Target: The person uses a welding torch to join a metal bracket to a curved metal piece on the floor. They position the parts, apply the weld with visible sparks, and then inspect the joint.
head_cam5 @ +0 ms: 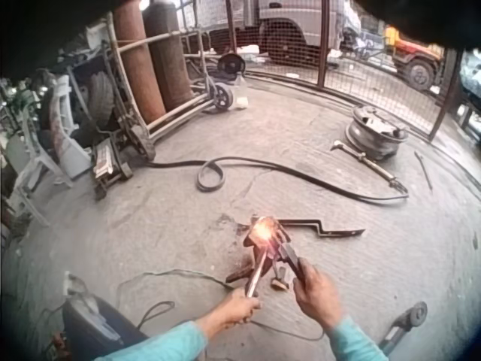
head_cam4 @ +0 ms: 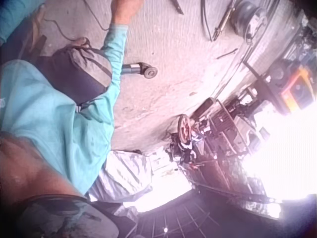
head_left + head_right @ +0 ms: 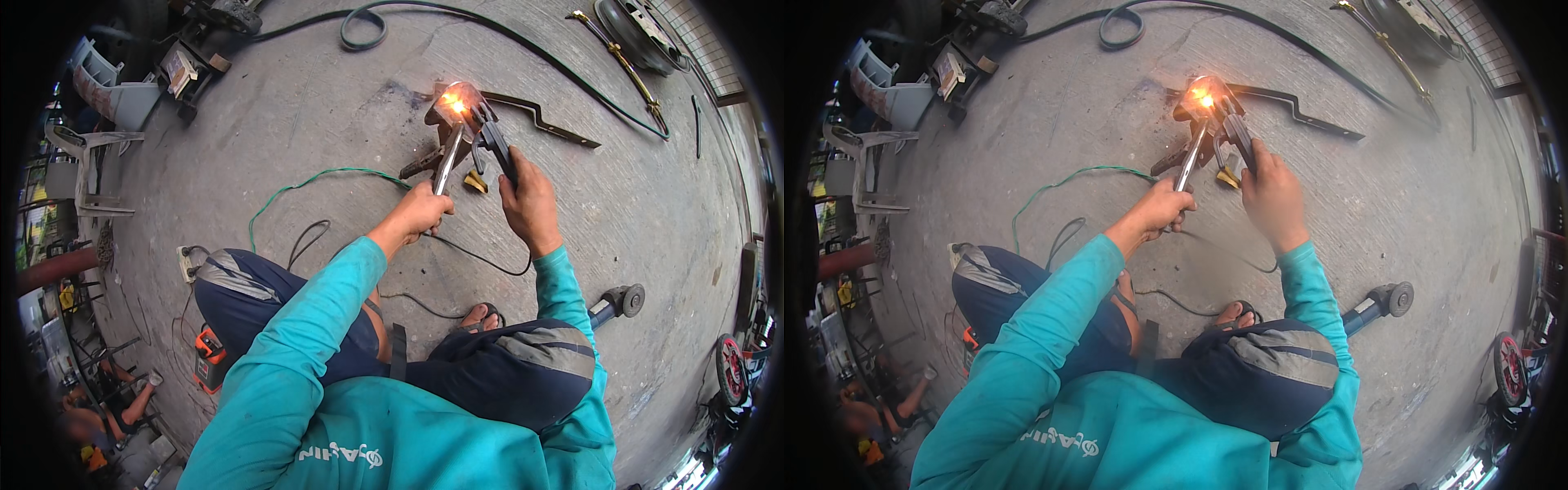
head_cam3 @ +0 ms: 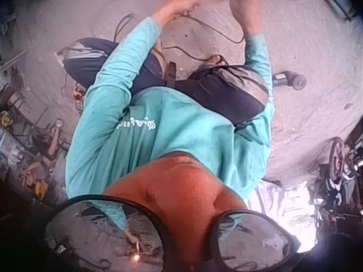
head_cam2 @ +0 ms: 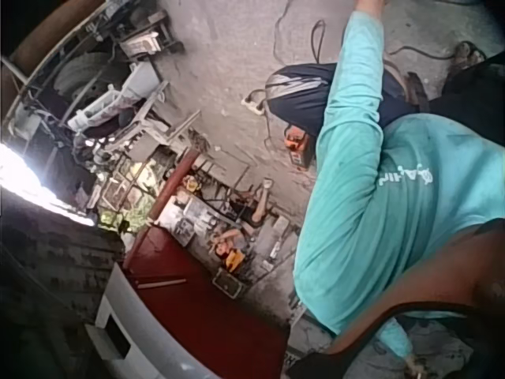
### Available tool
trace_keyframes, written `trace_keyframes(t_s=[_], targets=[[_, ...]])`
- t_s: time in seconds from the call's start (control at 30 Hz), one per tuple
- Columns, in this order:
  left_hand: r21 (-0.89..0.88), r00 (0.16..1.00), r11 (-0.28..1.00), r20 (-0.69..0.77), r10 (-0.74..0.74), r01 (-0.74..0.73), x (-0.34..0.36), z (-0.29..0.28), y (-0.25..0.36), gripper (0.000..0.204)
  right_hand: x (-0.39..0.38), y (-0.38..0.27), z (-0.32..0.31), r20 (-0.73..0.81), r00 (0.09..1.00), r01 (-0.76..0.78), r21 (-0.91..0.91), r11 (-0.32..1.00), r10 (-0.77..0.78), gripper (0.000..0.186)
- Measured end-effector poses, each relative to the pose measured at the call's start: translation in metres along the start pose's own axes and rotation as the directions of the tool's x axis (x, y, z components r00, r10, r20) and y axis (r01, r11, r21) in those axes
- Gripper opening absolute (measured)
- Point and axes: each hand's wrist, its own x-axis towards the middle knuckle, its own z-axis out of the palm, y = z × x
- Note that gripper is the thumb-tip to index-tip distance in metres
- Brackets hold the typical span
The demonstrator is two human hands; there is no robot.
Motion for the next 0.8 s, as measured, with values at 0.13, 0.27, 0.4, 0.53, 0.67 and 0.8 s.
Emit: trace_keyframes(t_s=[0.13, 0.27, 0.4, 0.53, 0.67, 0.8], targets=[[-0.02, 1.0, 1.0, 0.0, 0.005, -0.005, 0.0, -0.001, 0.001, 0.036, 0.001, 0.006, 0.008, -0.024, 0.999, 0.031, -0.002, 1.0, -0.031, 0.055], [-0.008, 1.0, 1.0, -0.009, 0.012, -0.012, -0.003, 0.0, 0.006, 0.028, 0.004, 0.007, 0.008, -0.045, 0.997, 0.059, -0.005, 0.998, -0.059, 0.06], [-0.042, 0.996, 0.996, -0.049, 0.078, -0.08, 0.001, -0.002, -0.002, 0.022, 0.007, 0.009, 0.011, -0.005, 0.995, 0.095, 0.001, 0.995, -0.095, 0.054], [-0.018, 0.998, 0.999, -0.052, 0.032, -0.033, -0.004, 0.001, 0.007, 0.021, 0.009, -0.001, 0.007, -0.007, 0.996, 0.084, 0.012, 0.996, -0.084, 0.054], [-0.007, 1.0, 1.0, 0.008, 0.016, -0.016, 0.0, -0.002, 0.004, 0.028, 0.01, 0.006, 0.014, 0.022, 0.999, 0.031, 0.01, 0.999, -0.031, 0.053], [0.006, 1.0, 1.0, -0.006, -0.016, 0.016, -0.001, 0.0, 0.007, 0.029, 0.011, 0.007, 0.013, 0.028, 0.999, 0.018, 0.023, 1.0, -0.019, 0.053]])
